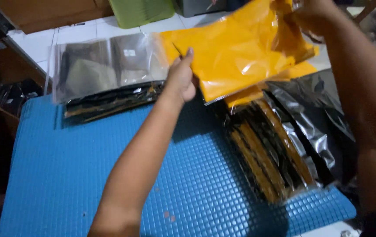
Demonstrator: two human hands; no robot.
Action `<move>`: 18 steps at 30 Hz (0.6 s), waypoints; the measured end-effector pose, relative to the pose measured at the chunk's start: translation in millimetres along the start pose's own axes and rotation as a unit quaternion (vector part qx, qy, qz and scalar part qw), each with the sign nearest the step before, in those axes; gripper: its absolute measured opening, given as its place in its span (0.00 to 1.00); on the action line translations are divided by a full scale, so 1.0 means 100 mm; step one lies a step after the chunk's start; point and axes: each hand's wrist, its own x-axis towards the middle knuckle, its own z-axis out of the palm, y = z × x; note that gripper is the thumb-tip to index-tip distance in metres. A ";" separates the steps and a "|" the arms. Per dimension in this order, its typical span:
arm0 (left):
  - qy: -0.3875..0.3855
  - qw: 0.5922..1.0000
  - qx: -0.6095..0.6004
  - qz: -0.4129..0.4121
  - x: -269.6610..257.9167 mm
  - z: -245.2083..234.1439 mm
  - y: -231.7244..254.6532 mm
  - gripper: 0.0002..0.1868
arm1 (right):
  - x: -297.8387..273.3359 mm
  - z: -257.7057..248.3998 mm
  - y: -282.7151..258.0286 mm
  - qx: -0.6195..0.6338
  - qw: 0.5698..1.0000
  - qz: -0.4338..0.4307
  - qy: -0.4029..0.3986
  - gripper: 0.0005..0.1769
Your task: The person folds a yellow t-shirt on a blue mat, places it into a clear plastic bag, and seals it. They then retrieve another yellow t-shirt from a nearby box and lay it flat on the mat, smoothing it out.
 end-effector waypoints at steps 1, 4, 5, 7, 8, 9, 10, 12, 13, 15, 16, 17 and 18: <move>0.004 1.000 0.013 -0.003 0.14 -0.09 -0.16 0.16 | 0.21 0.10 0.41 -0.001 1.000 0.001 0.003 0.28; 0.031 0.998 0.052 -0.028 0.22 -0.26 -0.50 0.13 | 0.68 0.36 1.49 -0.166 0.985 -0.026 -0.043 0.27; 0.047 0.995 0.078 -0.045 0.21 -0.28 -0.57 0.14 | 0.85 0.43 1.84 -0.322 0.941 -0.056 -0.086 0.28; 0.060 0.984 0.156 -0.056 -0.09 -0.11 -0.40 0.19 | 0.84 0.59 1.78 -0.377 0.906 0.066 -0.180 0.28; 0.066 0.969 0.231 -0.062 -0.22 0.00 -0.30 0.24 | 0.86 0.65 1.73 -0.426 0.847 0.185 -0.260 0.30; 0.067 0.968 0.232 -0.061 -0.30 0.02 -0.26 0.24 | 0.71 0.62 1.51 -0.425 0.847 0.184 -0.261 0.30; 0.076 0.960 0.263 -0.056 -0.40 0.04 -0.22 0.26 | 0.54 0.60 1.29 -0.423 0.869 0.155 -0.202 0.32; 0.087 0.950 0.294 -0.049 -0.59 -0.01 -0.18 0.29 | 0.33 0.61 0.99 -0.418 0.889 0.123 -0.143 0.34; 0.071 0.935 0.346 -0.022 -0.67 -0.07 -0.17 0.27 | 0.30 0.64 0.92 -0.399 0.900 0.086 -0.152 0.36; 0.060 0.916 0.396 0.008 -0.90 -0.26 -0.13 0.25 | 0.15 0.69 0.60 -0.380 0.910 0.043 -0.162 0.39; 0.032 0.869 0.491 0.049 -1.04 -0.38 -0.09 0.27 | 0.03 0.70 0.38 -0.349 0.911 0.040 -0.214 0.46; 0.005 0.810 0.580 0.089 -1.19 -0.50 -0.05 0.29 | -0.09 0.72 0.14 -0.318 0.909 0.035 -0.266 0.52; 0.013 0.809 0.580 0.090 -1.37 -0.63 0.04 0.29 | -0.12 0.77 0.05 -0.318 0.909 0.028 -0.269 0.52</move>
